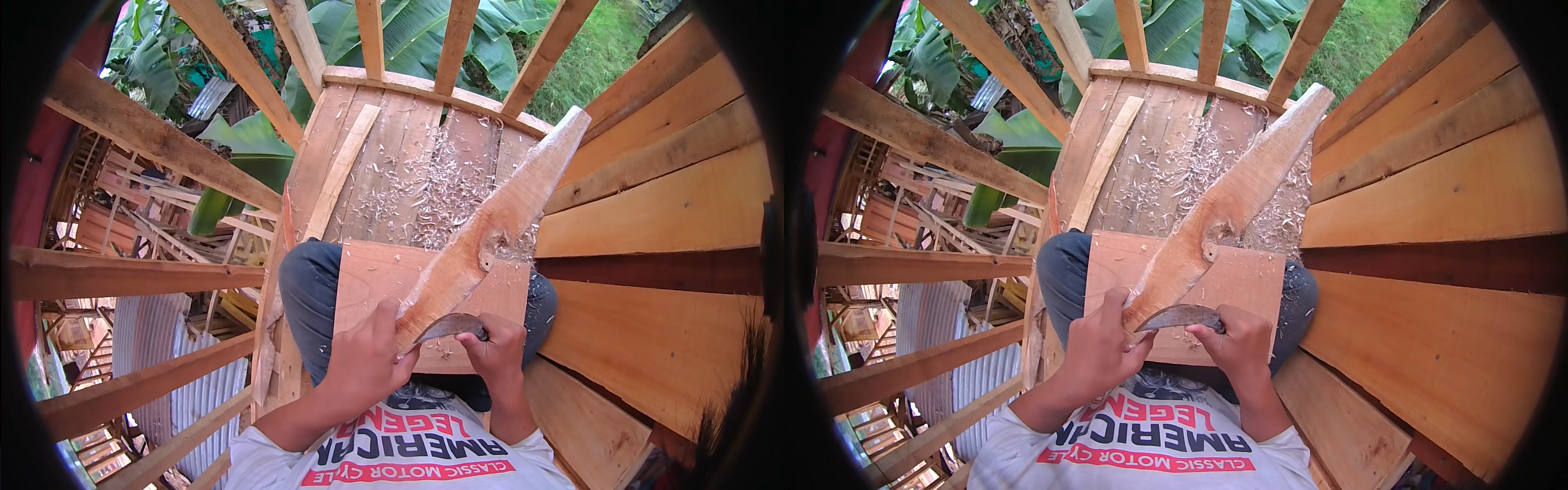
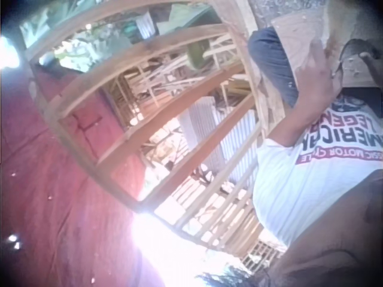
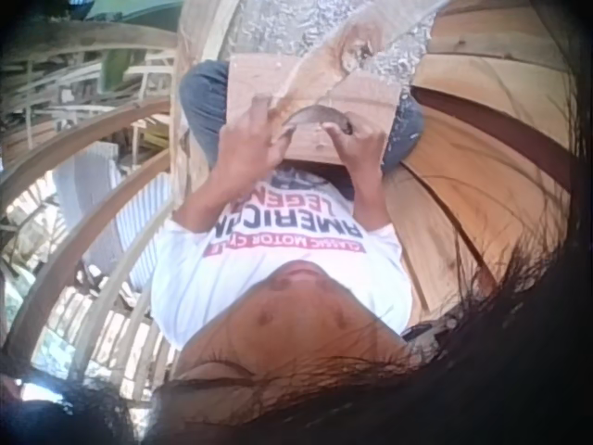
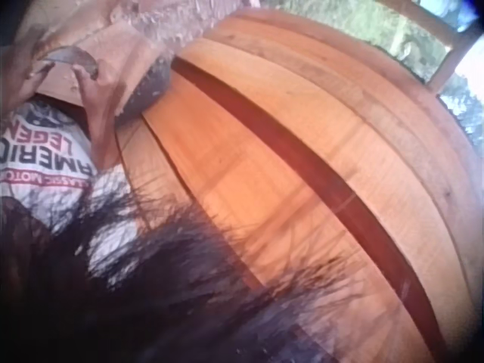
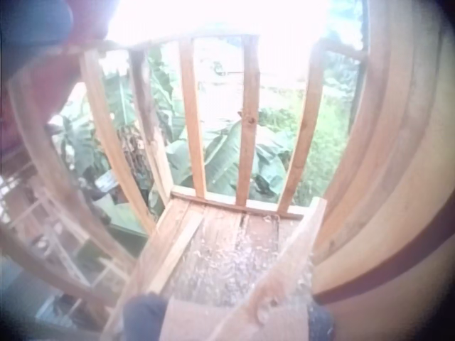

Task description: The person sits cross-legged on a wooden platform and uses a curved knife to shave and shape a long piece of wood. They repeatedly scrape the surface to remove thin shavings, rotating the wood to work on different sides.

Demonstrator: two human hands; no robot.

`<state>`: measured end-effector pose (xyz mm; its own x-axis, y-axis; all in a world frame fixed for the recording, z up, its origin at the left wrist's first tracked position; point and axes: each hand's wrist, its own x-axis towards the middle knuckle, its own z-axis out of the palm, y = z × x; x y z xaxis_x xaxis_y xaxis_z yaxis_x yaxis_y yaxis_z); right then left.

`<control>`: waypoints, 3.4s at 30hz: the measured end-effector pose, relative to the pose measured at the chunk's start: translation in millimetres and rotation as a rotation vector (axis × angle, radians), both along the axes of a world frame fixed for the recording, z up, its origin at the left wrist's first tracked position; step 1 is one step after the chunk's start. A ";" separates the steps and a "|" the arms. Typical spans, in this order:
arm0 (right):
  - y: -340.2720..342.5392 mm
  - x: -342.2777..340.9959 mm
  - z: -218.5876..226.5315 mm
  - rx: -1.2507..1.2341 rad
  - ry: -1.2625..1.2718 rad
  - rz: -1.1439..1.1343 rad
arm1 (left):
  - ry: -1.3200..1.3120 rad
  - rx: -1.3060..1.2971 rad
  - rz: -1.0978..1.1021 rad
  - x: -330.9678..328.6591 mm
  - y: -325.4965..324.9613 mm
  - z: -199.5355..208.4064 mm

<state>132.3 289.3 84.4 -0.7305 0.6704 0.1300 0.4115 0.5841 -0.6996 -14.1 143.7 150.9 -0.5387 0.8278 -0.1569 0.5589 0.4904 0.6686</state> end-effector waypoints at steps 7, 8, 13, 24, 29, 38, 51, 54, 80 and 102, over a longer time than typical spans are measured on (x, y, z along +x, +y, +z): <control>10.0 6.8 -2.9 0.134 -0.027 -0.020 | -0.033 0.049 0.002 7.1 -1.6 -7.3; 11.1 7.4 -4.0 0.146 -0.022 -0.027 | -0.023 0.061 -0.001 7.8 -2.1 -7.6; 14.3 9.4 -5.8 0.173 -0.015 -0.056 | -0.072 0.016 -0.018 10.3 -2.4 -7.2; 38.9 23.1 -13.1 0.022 0.017 -0.184 | -0.200 -0.022 0.008 16.2 -11.7 -12.8; 3.7 11.5 -10.9 -0.076 0.025 -0.006 | -0.146 -0.026 0.042 7.4 -2.6 -10.3; 6.1 2.4 -6.0 0.082 -0.061 0.017 | -0.189 0.038 0.035 9.8 -3.0 -16.0; 24.8 9.9 -18.5 0.162 -0.030 -0.127 | -0.253 -0.019 0.011 18.4 -2.5 -17.8; 36.6 11.6 -15.6 0.201 -0.040 -0.096 | -0.268 -0.039 -0.001 19.9 -3.7 -21.5; -1.8 -9.3 -4.6 -1.337 0.644 -0.138 | -0.729 0.019 -0.140 -10.3 10.3 -30.7; 5.3 -11.1 -1.9 -0.415 0.243 0.072 | -1.297 -0.002 -0.098 -8.7 30.0 -26.6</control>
<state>121.2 294.6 82.5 -0.7587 0.6505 0.0348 0.1764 0.2566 -0.9503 -22.8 173.8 124.3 0.0679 0.8540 -0.5158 -0.4571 0.4862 0.7448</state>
